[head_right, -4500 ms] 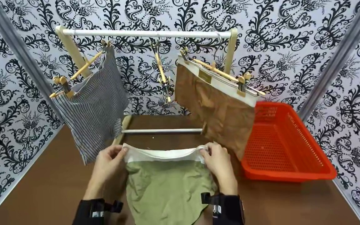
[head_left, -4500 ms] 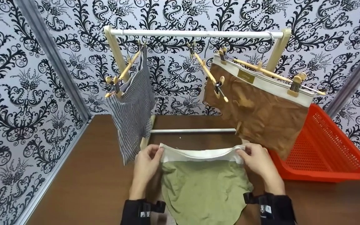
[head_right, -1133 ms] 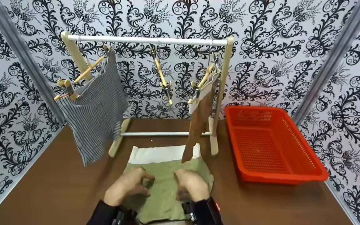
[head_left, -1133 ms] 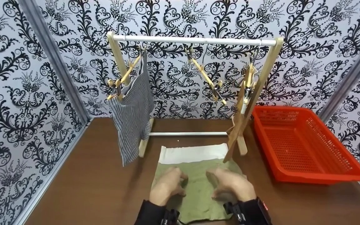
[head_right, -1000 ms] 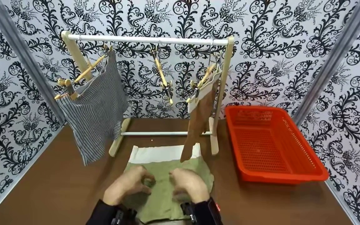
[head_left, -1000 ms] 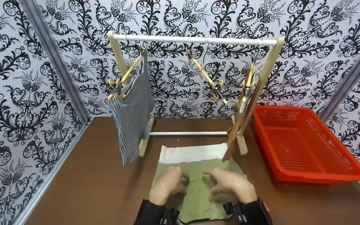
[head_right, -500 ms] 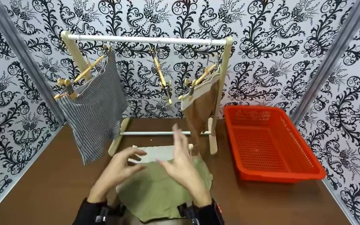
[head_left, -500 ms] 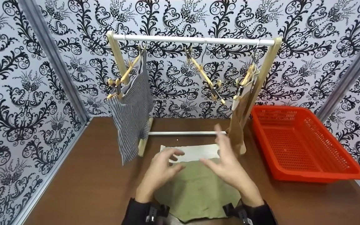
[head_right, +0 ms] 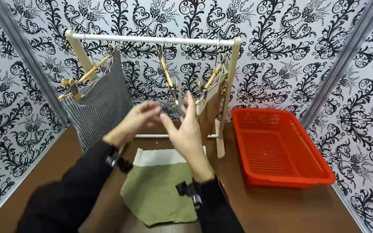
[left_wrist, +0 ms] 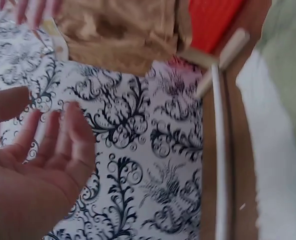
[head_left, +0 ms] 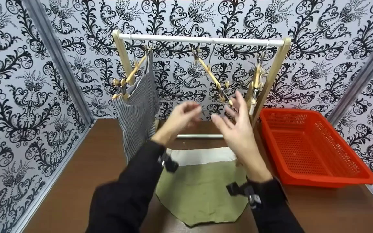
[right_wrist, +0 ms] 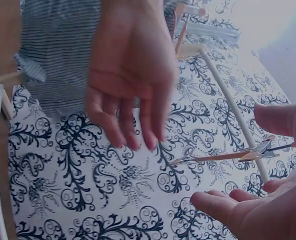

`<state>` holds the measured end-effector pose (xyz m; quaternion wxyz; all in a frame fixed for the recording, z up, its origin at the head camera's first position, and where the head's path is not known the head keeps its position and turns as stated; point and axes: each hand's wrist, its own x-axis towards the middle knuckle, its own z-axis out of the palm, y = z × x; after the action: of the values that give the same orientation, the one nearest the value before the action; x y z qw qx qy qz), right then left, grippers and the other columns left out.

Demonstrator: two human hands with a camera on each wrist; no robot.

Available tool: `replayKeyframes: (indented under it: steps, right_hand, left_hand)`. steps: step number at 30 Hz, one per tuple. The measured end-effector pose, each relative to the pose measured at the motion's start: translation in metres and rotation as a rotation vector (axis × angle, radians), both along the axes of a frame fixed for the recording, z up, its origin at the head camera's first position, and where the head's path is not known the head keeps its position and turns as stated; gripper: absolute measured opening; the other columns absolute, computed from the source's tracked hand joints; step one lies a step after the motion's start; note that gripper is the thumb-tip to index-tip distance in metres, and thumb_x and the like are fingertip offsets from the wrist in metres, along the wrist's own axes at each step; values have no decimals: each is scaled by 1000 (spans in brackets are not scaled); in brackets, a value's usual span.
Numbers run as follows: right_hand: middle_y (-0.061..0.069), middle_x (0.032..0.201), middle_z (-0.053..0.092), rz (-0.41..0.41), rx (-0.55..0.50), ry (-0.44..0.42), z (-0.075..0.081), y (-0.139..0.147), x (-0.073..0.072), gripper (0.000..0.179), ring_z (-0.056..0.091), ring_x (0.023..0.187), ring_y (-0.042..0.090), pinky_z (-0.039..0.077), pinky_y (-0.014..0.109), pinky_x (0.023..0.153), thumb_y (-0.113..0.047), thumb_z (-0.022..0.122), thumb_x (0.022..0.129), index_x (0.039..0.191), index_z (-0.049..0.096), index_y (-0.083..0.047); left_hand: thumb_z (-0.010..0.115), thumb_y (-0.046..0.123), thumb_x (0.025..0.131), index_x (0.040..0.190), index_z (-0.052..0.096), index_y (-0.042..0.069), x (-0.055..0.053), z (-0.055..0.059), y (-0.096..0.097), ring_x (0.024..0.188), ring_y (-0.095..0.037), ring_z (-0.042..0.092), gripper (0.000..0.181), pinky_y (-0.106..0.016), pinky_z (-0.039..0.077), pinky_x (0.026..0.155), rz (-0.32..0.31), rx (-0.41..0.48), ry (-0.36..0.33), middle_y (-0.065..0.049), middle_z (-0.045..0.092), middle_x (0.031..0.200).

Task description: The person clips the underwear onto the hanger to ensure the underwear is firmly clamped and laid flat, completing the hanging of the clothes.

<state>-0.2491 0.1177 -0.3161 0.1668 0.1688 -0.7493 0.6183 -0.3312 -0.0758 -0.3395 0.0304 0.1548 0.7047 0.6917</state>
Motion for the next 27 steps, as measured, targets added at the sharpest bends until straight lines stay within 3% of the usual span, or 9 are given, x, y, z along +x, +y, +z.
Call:
replayKeyframes:
  steps: [6,11,14,20,27]
  right_hand:
    - [10,152,40,-25,-31,52,18,-2,-9,77,46,137,21,42,37,109,-26,72,96,159,28,-20]
    - [12,148,49,-28,-103,113,26,-5,-14,62,50,135,21,46,31,105,-19,69,98,152,42,-9]
    - [13,146,53,-26,-124,147,27,-5,-16,57,56,129,21,49,29,100,-18,68,99,149,46,-3]
    - [12,145,56,-54,-125,180,27,-5,-15,50,64,119,18,52,30,95,-23,66,100,145,53,-4]
    - [13,135,64,-103,-135,295,35,-3,-11,48,65,117,19,51,31,98,-22,66,100,141,56,-1]
  left_hand:
    - [57,33,104,136,55,10,-20,44,11,110,-28,64,40,-41,53,94,8,141,-25,-10,62,129]
    - [56,31,104,135,57,7,-25,68,16,109,-28,65,39,-36,54,89,23,138,-52,-7,67,120]
    - [56,31,104,136,57,7,-26,79,18,110,-27,66,40,-37,53,92,27,120,-70,-6,68,119]
    - [58,31,103,130,62,8,-27,93,24,111,-27,65,36,-40,50,98,15,145,-83,-6,69,117]
    - [62,33,101,121,67,12,-24,108,31,99,-22,68,30,-31,54,84,16,178,-54,-5,71,115]
